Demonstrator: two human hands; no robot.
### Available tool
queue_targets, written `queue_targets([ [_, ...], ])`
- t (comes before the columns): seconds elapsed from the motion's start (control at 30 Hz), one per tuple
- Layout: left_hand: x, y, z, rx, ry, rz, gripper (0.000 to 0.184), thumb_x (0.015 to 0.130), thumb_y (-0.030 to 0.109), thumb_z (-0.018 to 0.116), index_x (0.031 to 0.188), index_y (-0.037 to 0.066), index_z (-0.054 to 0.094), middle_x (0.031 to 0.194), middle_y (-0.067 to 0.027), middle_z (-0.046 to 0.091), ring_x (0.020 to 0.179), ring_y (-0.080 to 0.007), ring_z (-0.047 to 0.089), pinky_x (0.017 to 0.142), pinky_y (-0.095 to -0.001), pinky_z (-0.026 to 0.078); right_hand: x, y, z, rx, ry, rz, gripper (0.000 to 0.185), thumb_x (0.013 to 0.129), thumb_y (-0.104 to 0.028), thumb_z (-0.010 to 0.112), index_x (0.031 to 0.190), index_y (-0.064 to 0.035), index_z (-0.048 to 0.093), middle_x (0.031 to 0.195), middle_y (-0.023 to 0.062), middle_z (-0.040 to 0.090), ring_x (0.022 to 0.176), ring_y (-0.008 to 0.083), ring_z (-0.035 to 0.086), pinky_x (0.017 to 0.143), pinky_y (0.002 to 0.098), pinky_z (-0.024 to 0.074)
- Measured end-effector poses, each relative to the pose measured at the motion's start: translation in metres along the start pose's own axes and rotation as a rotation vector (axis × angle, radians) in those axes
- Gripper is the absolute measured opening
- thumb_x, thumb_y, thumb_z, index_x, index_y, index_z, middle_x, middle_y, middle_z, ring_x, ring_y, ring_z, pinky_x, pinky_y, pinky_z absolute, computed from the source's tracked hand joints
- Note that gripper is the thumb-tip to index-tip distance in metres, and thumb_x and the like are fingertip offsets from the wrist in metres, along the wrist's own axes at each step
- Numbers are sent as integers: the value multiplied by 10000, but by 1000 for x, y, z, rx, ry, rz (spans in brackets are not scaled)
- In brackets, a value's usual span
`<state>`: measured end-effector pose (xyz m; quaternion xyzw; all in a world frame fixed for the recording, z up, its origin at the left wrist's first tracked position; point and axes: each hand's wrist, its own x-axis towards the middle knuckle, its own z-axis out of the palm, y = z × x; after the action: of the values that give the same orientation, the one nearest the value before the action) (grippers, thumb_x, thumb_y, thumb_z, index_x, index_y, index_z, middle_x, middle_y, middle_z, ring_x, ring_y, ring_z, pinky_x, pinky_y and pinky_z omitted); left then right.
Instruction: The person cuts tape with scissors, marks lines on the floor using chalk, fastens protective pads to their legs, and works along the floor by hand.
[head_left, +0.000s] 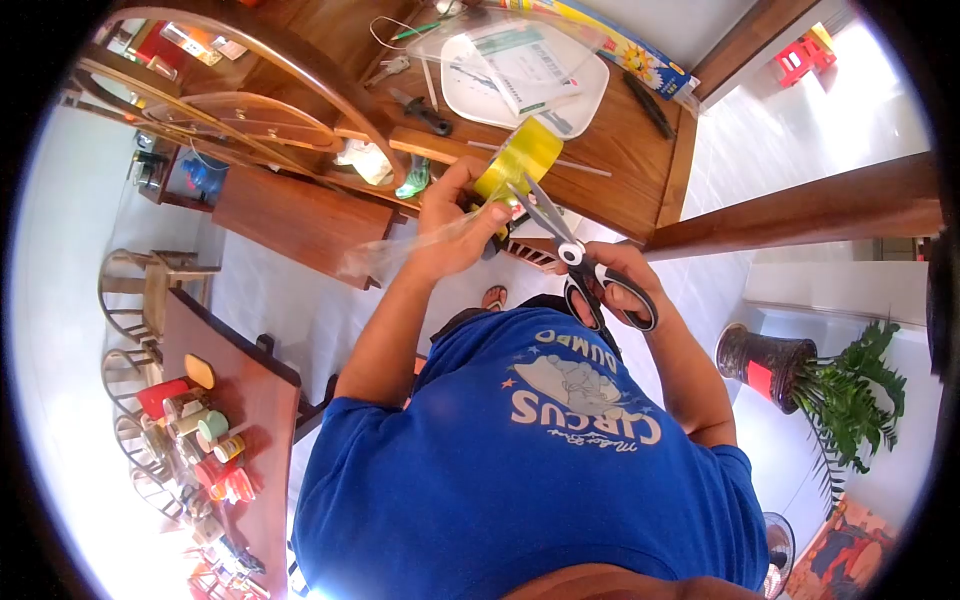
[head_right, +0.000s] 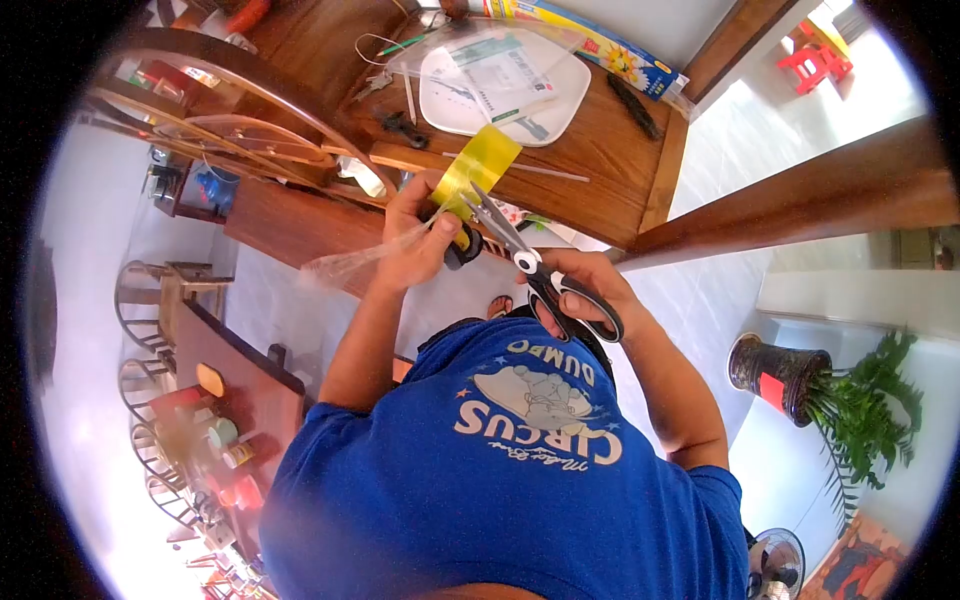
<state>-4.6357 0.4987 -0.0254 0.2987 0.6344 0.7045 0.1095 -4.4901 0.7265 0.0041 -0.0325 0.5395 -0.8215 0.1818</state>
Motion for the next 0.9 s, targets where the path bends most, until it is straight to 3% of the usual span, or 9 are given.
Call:
queue_targets([
  [0.07, 3, -1, -6, 38, -1, -16, 333, 882, 268, 769, 1021, 19, 597, 865, -14, 608, 795, -91, 527, 707, -264, 448, 2, -2, 0, -17, -4, 11, 728, 787, -523, 795, 1193, 55, 620, 714, 58, 647, 591, 131, 633, 526, 228, 483],
  [0.27, 7, 14, -12, 90, -23, 64, 268, 918, 229, 707, 1023, 22, 573, 828, -18, 565, 775, -96, 500, 700, -262, 429, 2, -17, 5, -70, -11, 29, 663, 821, -462, 800, 1195, 57, 625, 702, 49, 631, 575, 116, 606, 519, 228, 459],
  [0.37, 8, 34, -7, -10, 66, -113, 234, 951, 188, 643, 1054, 19, 519, 850, -27, 528, 766, -96, 470, 692, -262, 420, 1, -21, 9, -97, 21, 11, 624, 840, -427, 796, 1197, 57, 629, 690, 44, 620, 559, 110, 584, 519, 227, 448],
  [0.57, 15, 26, -1, 64, 112, 106, 194, 983, 151, 580, 1002, 44, 419, 929, -45, 503, 786, -85, 449, 692, -260, 418, -3, -18, 5, -101, 65, -3, 579, 854, -366, 793, 1208, 63, 631, 693, 35, 614, 555, 92, 566, 519, 218, 437],
  [0.67, 19, 28, -1, 42, 93, 5, 197, 985, 134, 582, 974, 57, 401, 911, -48, 507, 784, -91, 450, 695, -260, 419, -6, -17, 5, -124, 79, -18, 544, 866, -317, 788, 1214, 72, 634, 690, 25, 605, 556, 77, 556, 519, 210, 430],
  [0.9, 25, 24, 4, 20, 103, 39, 202, 997, 122, 586, 912, 53, 416, 893, -67, 556, 791, -99, 456, 702, -252, 413, -9, -21, 3, -155, 107, -40, 483, 873, -262, 787, 1196, 73, 657, 688, 3, 592, 552, 57, 541, 502, 205, 414],
])
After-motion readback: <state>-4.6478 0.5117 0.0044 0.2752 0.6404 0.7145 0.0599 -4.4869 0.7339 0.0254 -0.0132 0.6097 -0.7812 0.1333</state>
